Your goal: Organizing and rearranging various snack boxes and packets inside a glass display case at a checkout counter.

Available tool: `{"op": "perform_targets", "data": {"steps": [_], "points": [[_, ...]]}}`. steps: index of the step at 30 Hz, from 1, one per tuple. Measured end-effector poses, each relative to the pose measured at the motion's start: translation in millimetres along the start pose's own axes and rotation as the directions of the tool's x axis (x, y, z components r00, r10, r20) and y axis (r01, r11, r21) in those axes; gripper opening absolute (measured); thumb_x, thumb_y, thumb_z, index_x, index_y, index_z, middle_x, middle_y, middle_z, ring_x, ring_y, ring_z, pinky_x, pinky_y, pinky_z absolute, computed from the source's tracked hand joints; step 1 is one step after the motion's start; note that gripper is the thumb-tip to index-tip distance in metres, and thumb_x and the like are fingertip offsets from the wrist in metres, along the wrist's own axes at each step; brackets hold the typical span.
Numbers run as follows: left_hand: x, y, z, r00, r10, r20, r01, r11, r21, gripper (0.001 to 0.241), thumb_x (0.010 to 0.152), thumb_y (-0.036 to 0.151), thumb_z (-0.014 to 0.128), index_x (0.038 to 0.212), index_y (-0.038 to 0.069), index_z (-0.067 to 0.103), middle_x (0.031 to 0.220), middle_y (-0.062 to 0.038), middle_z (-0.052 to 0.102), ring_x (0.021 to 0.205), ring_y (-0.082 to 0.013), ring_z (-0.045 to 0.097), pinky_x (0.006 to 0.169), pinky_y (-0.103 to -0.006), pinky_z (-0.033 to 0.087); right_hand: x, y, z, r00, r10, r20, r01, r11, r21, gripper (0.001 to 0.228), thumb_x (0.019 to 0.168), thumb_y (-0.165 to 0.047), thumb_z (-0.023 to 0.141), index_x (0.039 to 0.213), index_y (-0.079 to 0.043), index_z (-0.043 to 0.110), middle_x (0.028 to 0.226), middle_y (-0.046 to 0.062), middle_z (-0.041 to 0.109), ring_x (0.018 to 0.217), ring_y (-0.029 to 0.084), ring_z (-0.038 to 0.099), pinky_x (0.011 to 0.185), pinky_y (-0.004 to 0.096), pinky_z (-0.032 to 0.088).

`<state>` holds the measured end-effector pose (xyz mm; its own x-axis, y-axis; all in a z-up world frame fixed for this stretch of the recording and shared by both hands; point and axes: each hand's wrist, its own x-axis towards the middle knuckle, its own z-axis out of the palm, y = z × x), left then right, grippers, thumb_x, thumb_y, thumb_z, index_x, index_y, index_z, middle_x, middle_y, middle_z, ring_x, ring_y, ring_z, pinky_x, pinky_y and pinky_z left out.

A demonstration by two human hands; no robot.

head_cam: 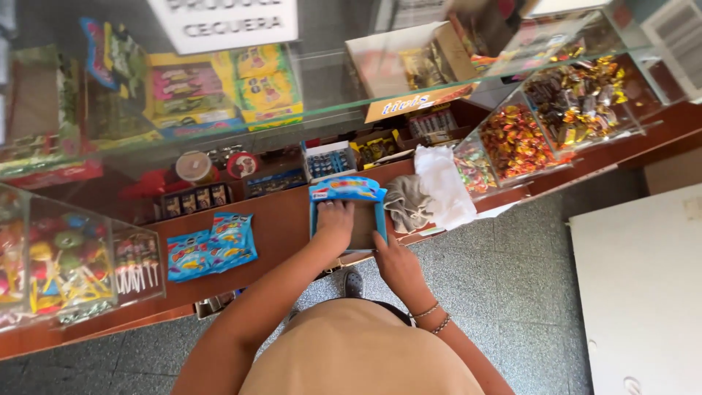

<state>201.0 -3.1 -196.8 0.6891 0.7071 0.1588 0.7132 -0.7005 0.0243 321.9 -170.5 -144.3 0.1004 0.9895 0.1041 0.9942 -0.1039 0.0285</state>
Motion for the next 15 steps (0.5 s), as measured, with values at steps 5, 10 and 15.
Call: {"op": "perform_targets", "data": {"steps": [5,10,15], "points": [[-4.9,-3.0,-41.5,0.945,0.009,0.326,-0.022,0.999,0.037,0.026,0.071,0.002,0.074,0.097,0.006,0.074,0.099,-0.018,0.065,0.091,-0.0365,0.061,0.079,-0.051,0.041,2.8,9.4,6.0,1.0,-0.011,-0.019,0.01,0.998,-0.055,0.042,0.092,-0.03,0.063,0.133,-0.032,0.051,0.096,-0.002,0.058,0.066,0.022,0.073,0.055,0.037,0.059],[-7.1,-16.0,-34.5,0.993,0.065,-0.099,-0.066,0.998,0.001,0.015,0.083,0.005,0.059,0.092,0.009,0.071,0.074,-0.008,0.068,0.069,-0.0295,0.069,0.067,-0.0475,0.049,5.4,10.7,-11.8,0.998,-0.054,-0.023,0.055,0.998,0.014,0.043,0.093,-0.023,0.065,0.134,-0.03,0.055,0.103,0.004,0.063,0.069,0.027,0.075,0.06,0.04,0.061],[-7.9,-20.1,-39.3,0.992,0.101,-0.077,-0.108,0.99,-0.088,0.016,0.09,0.009,0.055,0.09,0.017,0.07,0.078,-0.003,0.071,0.076,-0.0253,0.073,0.072,-0.047,0.054,11.8,-5.1,-52.9,0.998,-0.049,-0.035,0.053,0.992,0.113,0.034,0.09,-0.024,0.069,0.124,-0.025,0.061,0.12,0.014,0.058,0.071,0.035,0.075,0.062,0.046,0.063]]}}
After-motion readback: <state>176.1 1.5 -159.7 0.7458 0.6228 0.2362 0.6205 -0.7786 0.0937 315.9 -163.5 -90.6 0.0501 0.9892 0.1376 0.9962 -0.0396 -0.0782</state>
